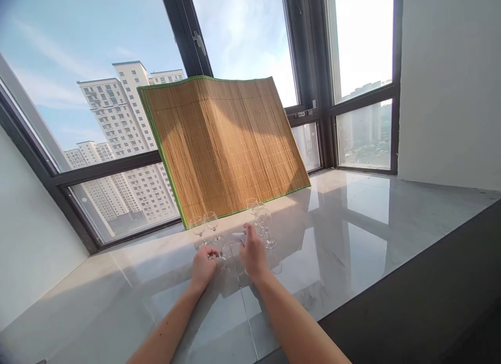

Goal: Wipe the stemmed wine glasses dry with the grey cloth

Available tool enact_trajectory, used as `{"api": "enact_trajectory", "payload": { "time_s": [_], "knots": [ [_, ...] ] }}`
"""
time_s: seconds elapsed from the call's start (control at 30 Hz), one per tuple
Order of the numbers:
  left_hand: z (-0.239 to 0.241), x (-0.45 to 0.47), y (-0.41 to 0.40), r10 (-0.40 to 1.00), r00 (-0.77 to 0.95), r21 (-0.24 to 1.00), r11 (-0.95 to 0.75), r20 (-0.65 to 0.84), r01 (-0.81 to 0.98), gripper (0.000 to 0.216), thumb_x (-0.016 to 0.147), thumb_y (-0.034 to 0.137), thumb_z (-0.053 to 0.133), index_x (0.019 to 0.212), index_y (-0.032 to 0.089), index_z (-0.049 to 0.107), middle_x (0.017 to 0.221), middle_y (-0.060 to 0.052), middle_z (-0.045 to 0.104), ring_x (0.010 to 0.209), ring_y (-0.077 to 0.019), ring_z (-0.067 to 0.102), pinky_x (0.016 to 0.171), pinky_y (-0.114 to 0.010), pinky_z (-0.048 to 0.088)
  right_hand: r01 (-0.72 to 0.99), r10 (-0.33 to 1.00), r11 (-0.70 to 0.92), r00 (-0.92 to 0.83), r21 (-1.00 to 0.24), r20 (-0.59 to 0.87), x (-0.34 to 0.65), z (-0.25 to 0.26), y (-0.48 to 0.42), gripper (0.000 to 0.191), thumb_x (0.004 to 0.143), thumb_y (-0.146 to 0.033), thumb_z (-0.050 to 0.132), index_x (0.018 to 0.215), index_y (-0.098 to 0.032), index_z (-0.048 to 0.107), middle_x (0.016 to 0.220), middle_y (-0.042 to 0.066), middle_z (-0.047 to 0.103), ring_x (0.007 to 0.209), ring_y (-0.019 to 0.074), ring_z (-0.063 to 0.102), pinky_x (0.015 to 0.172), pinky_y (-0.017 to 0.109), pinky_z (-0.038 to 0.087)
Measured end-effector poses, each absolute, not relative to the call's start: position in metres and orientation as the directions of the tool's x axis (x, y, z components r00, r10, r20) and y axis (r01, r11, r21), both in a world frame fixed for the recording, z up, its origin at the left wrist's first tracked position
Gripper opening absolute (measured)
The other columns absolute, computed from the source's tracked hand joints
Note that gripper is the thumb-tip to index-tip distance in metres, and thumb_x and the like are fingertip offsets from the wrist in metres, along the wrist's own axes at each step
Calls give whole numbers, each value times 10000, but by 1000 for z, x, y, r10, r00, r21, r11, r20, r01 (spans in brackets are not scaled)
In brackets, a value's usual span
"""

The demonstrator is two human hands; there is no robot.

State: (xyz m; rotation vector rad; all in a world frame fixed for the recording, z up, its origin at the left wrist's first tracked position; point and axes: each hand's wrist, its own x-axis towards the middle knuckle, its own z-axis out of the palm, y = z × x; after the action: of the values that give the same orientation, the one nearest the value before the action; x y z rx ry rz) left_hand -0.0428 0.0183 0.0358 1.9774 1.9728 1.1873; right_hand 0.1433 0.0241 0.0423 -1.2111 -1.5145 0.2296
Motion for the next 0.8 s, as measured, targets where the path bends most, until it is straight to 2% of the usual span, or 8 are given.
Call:
{"api": "enact_trajectory", "payload": {
  "time_s": [0.2, 0.43, 0.6, 0.7, 0.8],
  "knots": [
    [33, -49, 20, 864, -268, 659, -94, 427, 747, 283, 665, 16, 513, 796, 188, 696, 855, -30, 633, 806, -157, 600, 745, -253, 447, 440, 850, 419, 116, -794, 513, 141, 34, 29, 471, 682, -54, 477, 1121, -222, 465, 878, 23, 641, 785, 197, 603, 712, 280, 416],
    [35, -54, 19, 831, -400, 717, 3, 386, 697, 290, 633, 19, 517, 773, 199, 696, 919, -41, 659, 866, -180, 621, 747, -259, 464, 299, 905, 412, -23, -860, 425, 141, 30, 36, 472, 583, -46, 495, 1011, -241, 536, 786, -14, 586, 693, 163, 530, 668, 260, 377],
    [37, -50, 17, 839, -283, 647, -104, 465, 756, 225, 630, 27, 544, 699, 188, 685, 876, -49, 649, 826, -175, 597, 747, -255, 456, 104, 946, 319, -93, -942, 311, 141, 36, 34, 503, 522, -69, 498, 999, -226, 530, 765, -26, 545, 610, 132, 470, 583, 242, 361],
    [36, -48, 17, 835, -214, 605, -169, 507, 778, 278, 628, 3, 506, 719, 187, 694, 862, -47, 625, 799, -162, 588, 748, -251, 448, -23, 975, 203, -91, -979, 204, 143, 41, 31, 512, 519, -115, 515, 1019, -224, 507, 745, -42, 530, 537, 112, 440, 513, 234, 330],
    [36, -47, 16, 843, -194, 603, -180, 502, 777, 304, 630, -12, 482, 719, 189, 693, 852, -41, 616, 795, -158, 591, 765, -253, 446, -120, 982, 147, -105, -982, 160, 147, 46, 29, 502, 529, -155, 541, 1026, -218, 510, 742, -40, 555, 548, 118, 475, 503, 231, 335]
  ]
}}
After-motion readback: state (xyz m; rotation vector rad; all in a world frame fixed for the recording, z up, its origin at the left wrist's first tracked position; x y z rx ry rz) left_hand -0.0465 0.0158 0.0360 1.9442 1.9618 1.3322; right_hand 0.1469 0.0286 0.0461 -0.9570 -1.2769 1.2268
